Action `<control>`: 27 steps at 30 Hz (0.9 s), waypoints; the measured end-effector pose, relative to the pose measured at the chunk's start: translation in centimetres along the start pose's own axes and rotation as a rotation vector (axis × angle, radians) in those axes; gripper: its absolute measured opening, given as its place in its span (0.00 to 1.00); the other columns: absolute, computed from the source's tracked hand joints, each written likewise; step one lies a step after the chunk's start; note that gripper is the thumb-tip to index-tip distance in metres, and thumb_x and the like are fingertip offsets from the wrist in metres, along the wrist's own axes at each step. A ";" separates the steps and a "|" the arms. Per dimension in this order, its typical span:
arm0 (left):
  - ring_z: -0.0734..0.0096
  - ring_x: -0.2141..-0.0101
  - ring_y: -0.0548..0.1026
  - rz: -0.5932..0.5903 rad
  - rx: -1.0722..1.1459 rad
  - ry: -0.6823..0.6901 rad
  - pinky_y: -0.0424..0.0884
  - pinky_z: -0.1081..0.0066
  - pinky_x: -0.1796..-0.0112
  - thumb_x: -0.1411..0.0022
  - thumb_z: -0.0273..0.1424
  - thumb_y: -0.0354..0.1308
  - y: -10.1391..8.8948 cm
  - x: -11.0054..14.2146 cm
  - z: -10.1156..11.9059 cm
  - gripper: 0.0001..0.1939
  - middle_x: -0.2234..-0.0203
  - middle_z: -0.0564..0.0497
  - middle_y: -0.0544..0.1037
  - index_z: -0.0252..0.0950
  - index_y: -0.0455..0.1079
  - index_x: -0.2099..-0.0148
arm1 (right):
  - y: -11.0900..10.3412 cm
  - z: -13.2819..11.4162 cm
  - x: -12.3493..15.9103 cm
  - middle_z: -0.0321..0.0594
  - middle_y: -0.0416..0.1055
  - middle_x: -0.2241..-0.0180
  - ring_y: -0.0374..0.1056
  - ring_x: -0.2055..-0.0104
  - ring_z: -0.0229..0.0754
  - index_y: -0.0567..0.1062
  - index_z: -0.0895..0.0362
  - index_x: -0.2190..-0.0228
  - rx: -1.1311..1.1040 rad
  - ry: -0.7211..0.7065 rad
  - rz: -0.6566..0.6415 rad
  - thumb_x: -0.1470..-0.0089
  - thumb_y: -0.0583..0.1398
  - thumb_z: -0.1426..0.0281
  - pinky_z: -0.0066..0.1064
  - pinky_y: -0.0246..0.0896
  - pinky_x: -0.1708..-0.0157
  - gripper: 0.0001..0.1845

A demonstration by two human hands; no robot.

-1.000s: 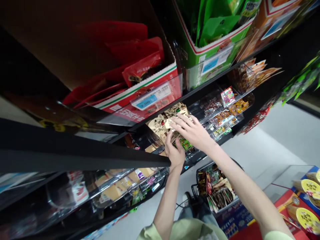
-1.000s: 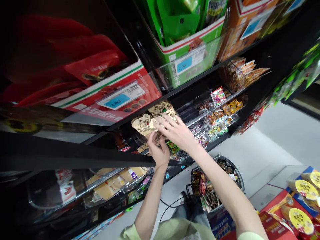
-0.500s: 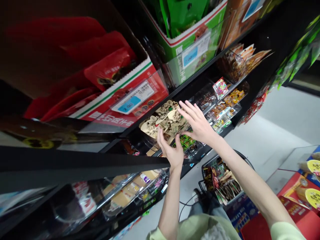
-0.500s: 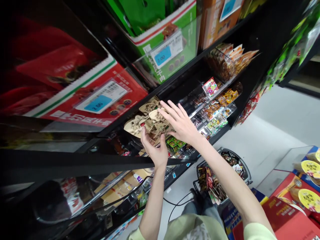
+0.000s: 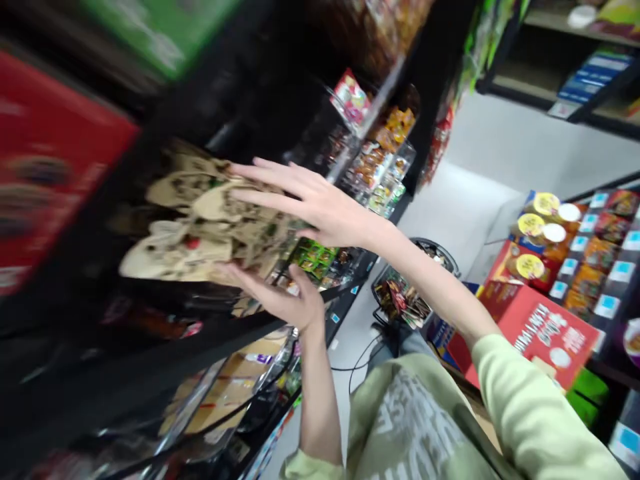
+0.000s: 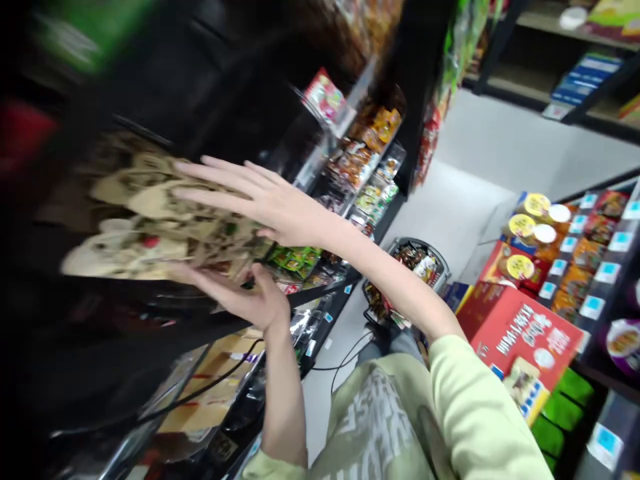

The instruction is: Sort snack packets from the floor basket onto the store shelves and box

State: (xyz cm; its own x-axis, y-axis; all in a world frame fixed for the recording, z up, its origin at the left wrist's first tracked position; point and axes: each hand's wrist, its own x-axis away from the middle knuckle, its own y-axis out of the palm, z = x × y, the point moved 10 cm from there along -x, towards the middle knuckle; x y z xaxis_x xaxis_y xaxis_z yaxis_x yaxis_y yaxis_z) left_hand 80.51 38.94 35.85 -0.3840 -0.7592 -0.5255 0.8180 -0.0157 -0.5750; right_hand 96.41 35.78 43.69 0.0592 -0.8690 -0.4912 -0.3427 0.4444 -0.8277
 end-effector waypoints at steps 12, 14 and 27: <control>0.39 0.24 0.36 0.010 -0.041 0.115 0.31 0.37 0.27 0.32 0.46 0.56 1.4 5.6 -0.4 0.46 0.24 0.33 0.40 0.33 0.38 0.24 | 4.4 15.5 43.6 0.52 0.68 0.35 0.70 0.36 0.52 0.68 0.52 0.37 -0.075 1.312 0.686 0.32 0.56 0.57 0.55 0.69 0.39 0.27; 0.36 0.24 0.40 -0.020 -0.053 0.074 0.37 0.33 0.28 0.36 0.47 0.59 2.5 8.5 -2.1 0.47 0.25 0.31 0.43 0.36 0.40 0.26 | 7.8 12.0 54.2 0.55 0.76 0.45 0.76 0.46 0.51 0.75 0.58 0.45 -0.028 1.585 0.700 0.36 0.57 0.58 0.52 0.72 0.43 0.24; 0.54 0.37 0.73 -0.669 0.193 -0.180 0.72 0.50 0.37 0.29 0.32 0.57 14.5 24.5 -8.3 0.31 0.37 0.35 0.70 0.38 0.54 0.28 | 27.7 -0.6 67.7 0.53 0.80 0.54 0.76 0.57 0.50 0.79 0.60 0.55 -0.196 1.897 0.450 0.41 0.59 0.55 0.46 0.73 0.52 0.23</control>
State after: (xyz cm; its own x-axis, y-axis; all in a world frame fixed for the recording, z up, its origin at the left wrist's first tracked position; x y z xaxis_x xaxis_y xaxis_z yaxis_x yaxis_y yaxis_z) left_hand 79.47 25.54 9.44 -0.7664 -0.6420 0.0214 0.4997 -0.6169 -0.6081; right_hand 90.35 -10.94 -12.30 -0.9185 0.1507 0.3656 -0.1327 0.7535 -0.6439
